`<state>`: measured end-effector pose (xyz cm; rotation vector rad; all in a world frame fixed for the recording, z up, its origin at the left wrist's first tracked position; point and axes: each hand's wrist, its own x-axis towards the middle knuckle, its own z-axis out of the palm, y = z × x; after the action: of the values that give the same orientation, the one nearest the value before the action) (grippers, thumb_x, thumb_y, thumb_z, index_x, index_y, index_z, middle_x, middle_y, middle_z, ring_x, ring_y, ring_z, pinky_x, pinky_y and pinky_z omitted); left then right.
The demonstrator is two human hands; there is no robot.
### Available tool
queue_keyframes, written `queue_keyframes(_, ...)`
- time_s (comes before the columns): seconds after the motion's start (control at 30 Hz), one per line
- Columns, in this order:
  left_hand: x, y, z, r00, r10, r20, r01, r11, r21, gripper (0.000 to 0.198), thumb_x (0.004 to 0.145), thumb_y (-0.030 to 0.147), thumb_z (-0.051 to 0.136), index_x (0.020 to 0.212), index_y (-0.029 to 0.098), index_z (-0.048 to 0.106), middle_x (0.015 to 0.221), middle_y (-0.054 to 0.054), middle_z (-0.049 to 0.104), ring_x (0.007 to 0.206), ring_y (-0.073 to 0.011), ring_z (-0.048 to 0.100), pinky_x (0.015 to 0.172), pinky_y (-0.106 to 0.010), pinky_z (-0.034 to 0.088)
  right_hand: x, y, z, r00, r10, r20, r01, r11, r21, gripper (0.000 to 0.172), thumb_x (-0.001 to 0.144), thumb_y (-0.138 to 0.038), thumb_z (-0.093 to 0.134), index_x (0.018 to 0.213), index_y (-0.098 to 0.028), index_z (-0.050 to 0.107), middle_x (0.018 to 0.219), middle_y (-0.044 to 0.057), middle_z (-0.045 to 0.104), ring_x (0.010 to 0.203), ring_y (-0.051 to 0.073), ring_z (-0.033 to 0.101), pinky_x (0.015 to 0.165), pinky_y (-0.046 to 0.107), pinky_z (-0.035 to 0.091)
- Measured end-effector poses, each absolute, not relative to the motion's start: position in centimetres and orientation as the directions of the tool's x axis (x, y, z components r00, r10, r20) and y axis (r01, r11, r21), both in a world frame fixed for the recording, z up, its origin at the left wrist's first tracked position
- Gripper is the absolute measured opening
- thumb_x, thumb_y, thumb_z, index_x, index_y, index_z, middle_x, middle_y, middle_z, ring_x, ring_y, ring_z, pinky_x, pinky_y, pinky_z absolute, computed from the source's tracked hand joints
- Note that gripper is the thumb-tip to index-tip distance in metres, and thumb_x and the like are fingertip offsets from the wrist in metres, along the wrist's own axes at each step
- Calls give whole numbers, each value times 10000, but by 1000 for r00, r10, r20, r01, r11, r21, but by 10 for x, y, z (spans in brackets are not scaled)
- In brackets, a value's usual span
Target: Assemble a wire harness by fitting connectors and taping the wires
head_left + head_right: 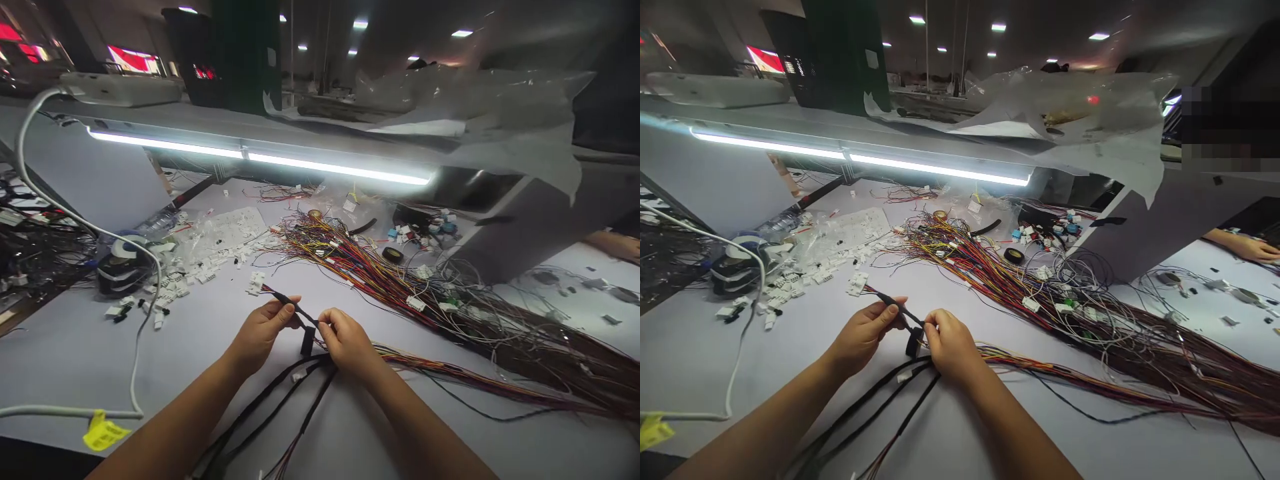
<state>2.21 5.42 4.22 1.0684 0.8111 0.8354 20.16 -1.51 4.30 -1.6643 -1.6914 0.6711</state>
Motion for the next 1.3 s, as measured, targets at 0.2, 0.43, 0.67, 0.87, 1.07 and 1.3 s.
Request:
queue_keyframes(0.2, 27, 53, 44, 427, 884, -189, -251, 316, 915, 302, 774, 386, 741, 982, 167, 740, 886, -57, 714, 782, -151, 616, 801, -291, 486, 197, -19, 47, 5, 994, 108, 674, 76, -734, 104, 884, -154, 464, 863, -204, 552, 836, 24, 631, 768, 167, 562, 697, 284, 410)
queue_keyframes(0.43, 24, 56, 44, 446, 869, -215, -250, 352, 902, 298, 747, 370, 770, 960, 163, 745, 918, -66, 730, 723, -128, 611, 779, -277, 495, 198, -22, 48, 14, 993, 115, 673, 75, -736, 101, 890, -155, 471, 875, -204, 559, 843, 22, 627, 776, 165, 563, 704, 286, 413)
queue_keyframes(0.67, 25, 58, 43, 433, 878, -206, -221, 325, 920, 276, 745, 394, 770, 900, 167, 749, 898, -51, 728, 805, -145, 625, 769, -254, 494, 205, -23, 50, -63, 979, 192, 669, 185, -720, 114, 872, -223, 580, 985, -210, 569, 1027, 49, 626, 982, 197, 552, 861, 326, 419)
queue_keyframes(0.87, 26, 57, 38, 373, 916, -151, -224, 246, 943, 271, 764, 414, 749, 932, 201, 742, 950, -43, 727, 879, -168, 615, 814, -287, 473, 210, -26, 38, -94, 994, -60, 622, 12, -783, 246, 868, -246, 578, 1108, -233, 527, 921, 12, 661, 798, 173, 594, 697, 285, 420)
queue_keyframes(1.07, 26, 55, 36, 311, 949, -60, -210, 130, 969, 272, 770, 415, 739, 918, 186, 743, 911, -53, 722, 749, -133, 533, 703, -258, 416, 206, -28, 42, -53, 998, -43, 562, -6, -827, 165, 907, -353, 519, 999, -235, 591, 838, -13, 667, 719, 144, 575, 632, 246, 385)
queue_keyframes(1.3, 26, 50, 41, 294, 954, -59, -270, 142, 952, 260, 759, 399, 753, 910, 188, 741, 900, -37, 706, 777, -134, 534, 740, -260, 416, 201, -28, 44, -37, 999, 5, 628, 27, -777, 222, 954, -312, 401, 914, -230, 603, 795, -6, 647, 719, 143, 561, 641, 243, 362)
